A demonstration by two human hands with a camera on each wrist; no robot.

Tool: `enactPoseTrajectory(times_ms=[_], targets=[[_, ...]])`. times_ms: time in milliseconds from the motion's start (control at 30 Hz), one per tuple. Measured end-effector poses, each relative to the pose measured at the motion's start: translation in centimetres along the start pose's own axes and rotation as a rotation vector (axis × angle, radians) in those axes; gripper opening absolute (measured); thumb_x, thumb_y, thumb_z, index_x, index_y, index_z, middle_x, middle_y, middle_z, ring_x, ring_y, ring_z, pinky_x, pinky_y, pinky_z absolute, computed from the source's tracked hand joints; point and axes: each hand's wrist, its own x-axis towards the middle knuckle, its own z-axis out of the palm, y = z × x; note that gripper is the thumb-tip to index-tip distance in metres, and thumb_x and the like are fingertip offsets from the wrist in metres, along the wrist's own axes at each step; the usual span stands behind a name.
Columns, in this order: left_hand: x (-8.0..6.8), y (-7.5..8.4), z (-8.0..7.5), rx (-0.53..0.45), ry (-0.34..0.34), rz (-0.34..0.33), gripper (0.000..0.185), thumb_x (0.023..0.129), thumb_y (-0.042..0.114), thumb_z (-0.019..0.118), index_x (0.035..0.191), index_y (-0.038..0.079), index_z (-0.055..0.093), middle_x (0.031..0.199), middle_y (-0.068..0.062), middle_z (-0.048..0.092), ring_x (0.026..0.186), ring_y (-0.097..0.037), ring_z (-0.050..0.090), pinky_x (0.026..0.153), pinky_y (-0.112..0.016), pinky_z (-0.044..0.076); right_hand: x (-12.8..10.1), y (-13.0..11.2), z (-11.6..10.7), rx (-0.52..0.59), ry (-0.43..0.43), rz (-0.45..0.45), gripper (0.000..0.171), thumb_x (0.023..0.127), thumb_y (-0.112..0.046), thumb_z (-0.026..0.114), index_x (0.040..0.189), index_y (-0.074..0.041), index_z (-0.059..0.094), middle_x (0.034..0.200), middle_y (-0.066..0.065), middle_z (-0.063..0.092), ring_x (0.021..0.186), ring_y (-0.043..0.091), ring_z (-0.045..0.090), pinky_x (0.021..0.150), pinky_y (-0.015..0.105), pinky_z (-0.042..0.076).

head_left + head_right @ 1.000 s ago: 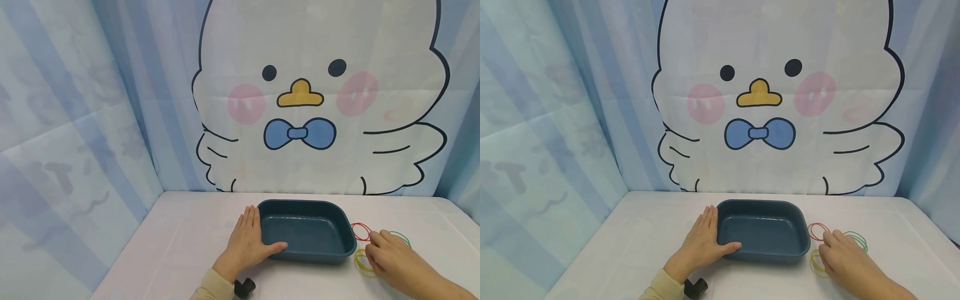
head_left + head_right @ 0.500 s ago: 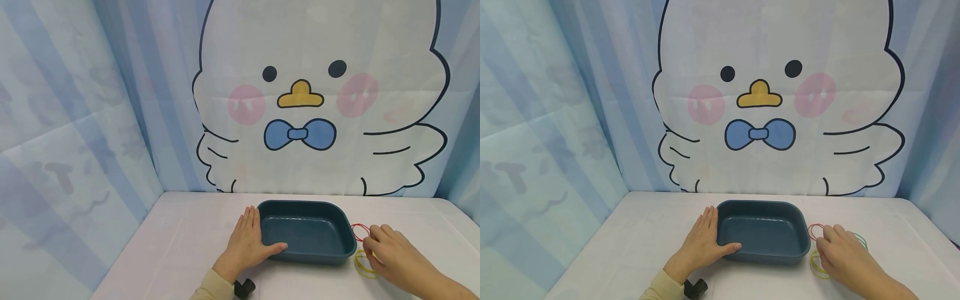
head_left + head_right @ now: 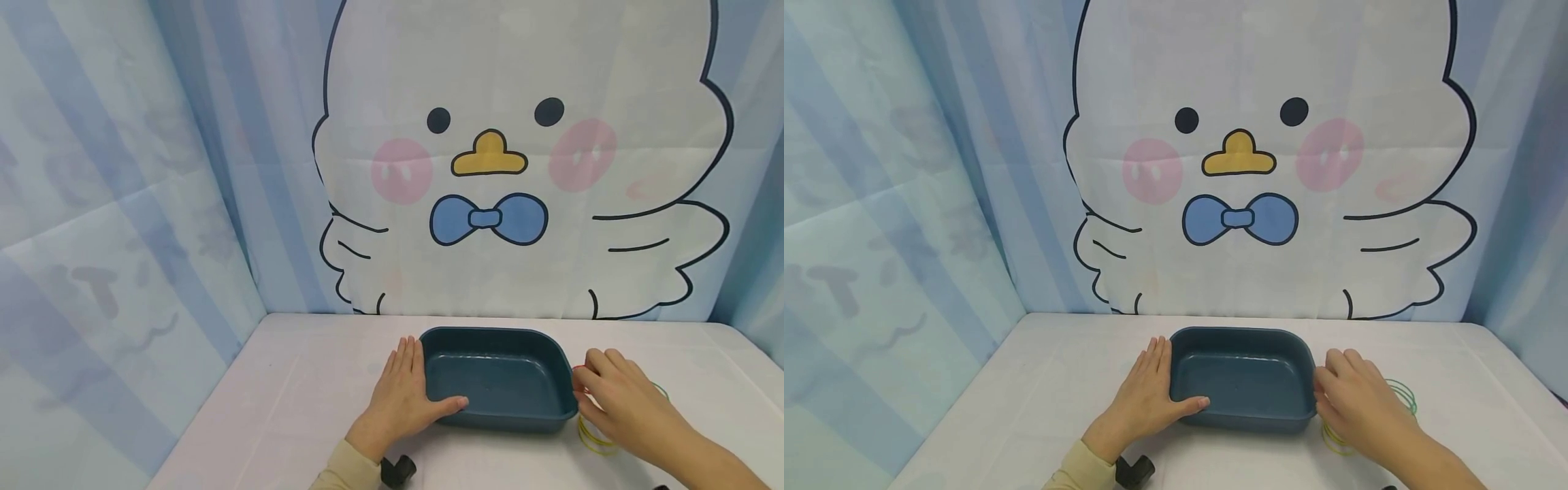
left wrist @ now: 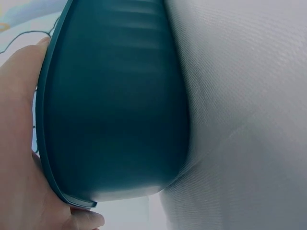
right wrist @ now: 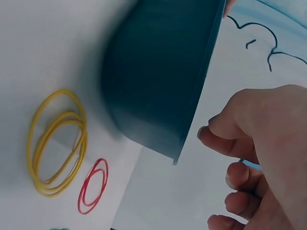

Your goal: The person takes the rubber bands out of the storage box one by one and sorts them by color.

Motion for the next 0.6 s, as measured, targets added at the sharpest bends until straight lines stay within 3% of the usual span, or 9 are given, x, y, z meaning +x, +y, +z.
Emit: enactPoseTrajectory(times_ms=[300,500,600], targets=[[-0.1,-0.1,-0.4,0.018,0.009,-0.002,0.128,0.073,0.092,0.044,0.158,0.0,0.014,0.166,-0.018,0.009,0.156,-0.031,0.006,0.126,-0.049,0.013,1.2,-1.5,0.6,0.053,0.069,0.0,0.028,0.07,-0.011,0.076,0.076,-0.028,0.055,0.081,-0.015,0.039,0.076,0.007,0.033,0.062,0.025,0.03],[-0.1,-0.3,-0.6,0.001,0.025,0.001,0.126,0.075,0.09,0.047,0.158,0.001,0.013,0.167,-0.017,0.007,0.156,-0.03,0.005,0.126,-0.049,0.013,2.3,-2.7,0.7,0.094,-0.077,0.093,0.013,0.081,-0.019,0.076,0.087,-0.021,0.064,0.091,-0.008,0.051,0.085,0.014,0.044,0.072,0.035,0.043],[-0.2,-0.4,-0.8,-0.035,0.024,0.007,0.12,0.08,0.087,0.044,0.159,0.003,0.01,0.167,-0.015,0.005,0.156,-0.029,0.004,0.126,-0.049,0.012,2.6,-3.0,0.6,0.09,-0.149,0.138,0.019,0.085,-0.027,0.075,0.097,-0.013,0.067,0.102,0.002,0.058,0.097,0.024,0.052,0.082,0.047,0.048]])
